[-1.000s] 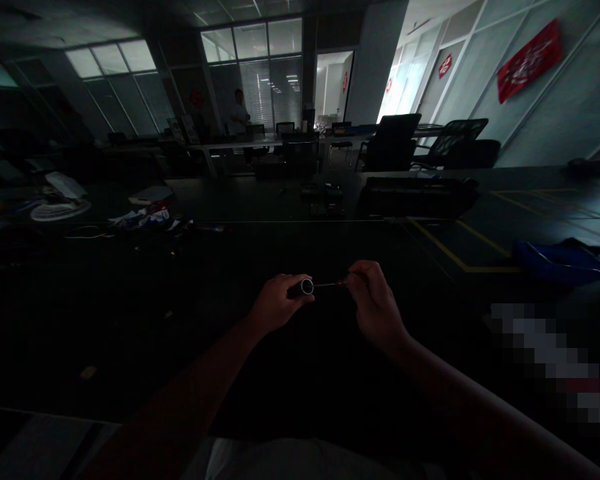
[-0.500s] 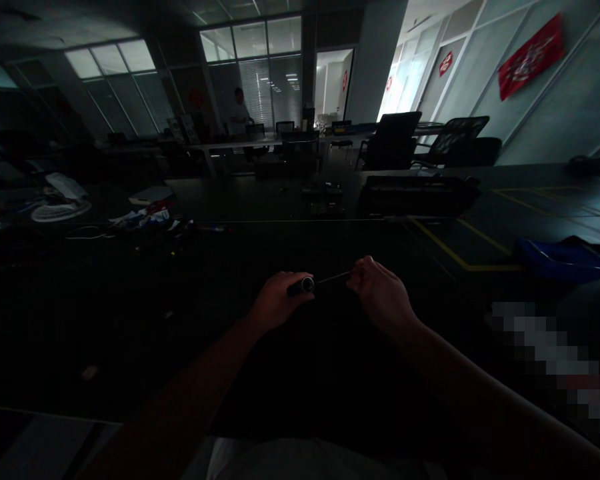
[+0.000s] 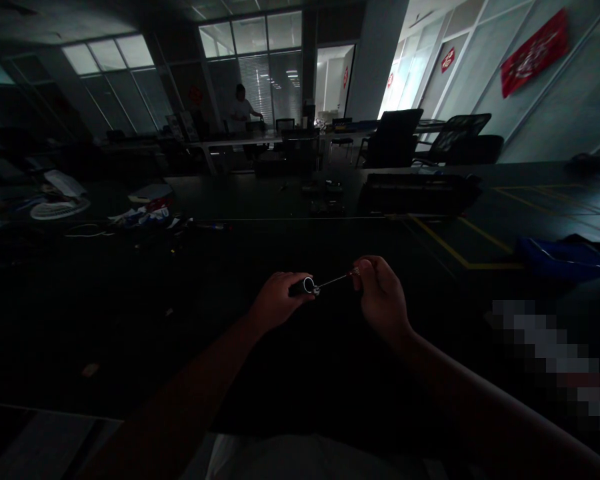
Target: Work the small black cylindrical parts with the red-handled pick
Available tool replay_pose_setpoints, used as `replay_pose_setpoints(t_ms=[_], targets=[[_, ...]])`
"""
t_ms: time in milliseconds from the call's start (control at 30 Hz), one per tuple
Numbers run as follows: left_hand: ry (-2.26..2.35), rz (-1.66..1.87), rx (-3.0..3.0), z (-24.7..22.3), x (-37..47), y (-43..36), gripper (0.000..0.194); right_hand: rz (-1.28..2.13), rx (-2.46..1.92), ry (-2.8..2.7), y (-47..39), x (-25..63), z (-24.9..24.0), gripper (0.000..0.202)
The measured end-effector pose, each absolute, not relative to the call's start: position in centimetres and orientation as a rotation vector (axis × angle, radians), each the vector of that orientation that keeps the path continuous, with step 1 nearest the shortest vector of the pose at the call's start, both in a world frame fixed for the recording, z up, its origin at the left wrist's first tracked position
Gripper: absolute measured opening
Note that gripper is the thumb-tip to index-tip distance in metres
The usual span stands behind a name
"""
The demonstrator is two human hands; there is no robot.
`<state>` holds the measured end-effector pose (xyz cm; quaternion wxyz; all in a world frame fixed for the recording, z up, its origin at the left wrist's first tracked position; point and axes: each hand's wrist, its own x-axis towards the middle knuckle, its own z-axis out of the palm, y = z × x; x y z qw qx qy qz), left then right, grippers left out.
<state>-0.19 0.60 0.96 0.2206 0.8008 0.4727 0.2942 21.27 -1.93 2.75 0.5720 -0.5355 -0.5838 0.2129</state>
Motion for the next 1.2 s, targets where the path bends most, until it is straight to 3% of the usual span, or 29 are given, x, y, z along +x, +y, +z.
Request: replay_pose_setpoints(t_ms=[333,467,600,833,933,1000,1200], targets=[[1.33,0.943,2.068,1.2,0.1,0.5,0.025,0.404,-1.325,-1.439,-1.9,21.7,2.9,0.025],[1.306,0.987,1.855,1.4,-0.1,0.5,0.036,0.392,-1.319,-1.421,-2.0,21.8,3.3,0.026],[1.276,0.854,1.821,2.3,0.0,0.3,0.03,0.372,-1.313,-1.395,-1.9,22.0,3.4,0.027],[1.242,0.402,2.281,2.6,1.8,0.4,0.027,0.334,-1.271,-1.407,-2.1,22.1,3.6,0.026],[1.186,0.158,2.438,2.0,2.5,1.0,0.038,0.333,-1.27,-1.405,-2.0,22.1,3.6,0.026],[1.166,0.025,2.478,1.9,2.8,1.3,0.035,0.326,-1.262,-1.405,-2.1,22.2,3.6,0.026],[1.146,0.031,2.459,2.5,2.2,1.5,0.026,0.324,-1.255,-1.408,-2.2,22.3,3.6,0.026]])
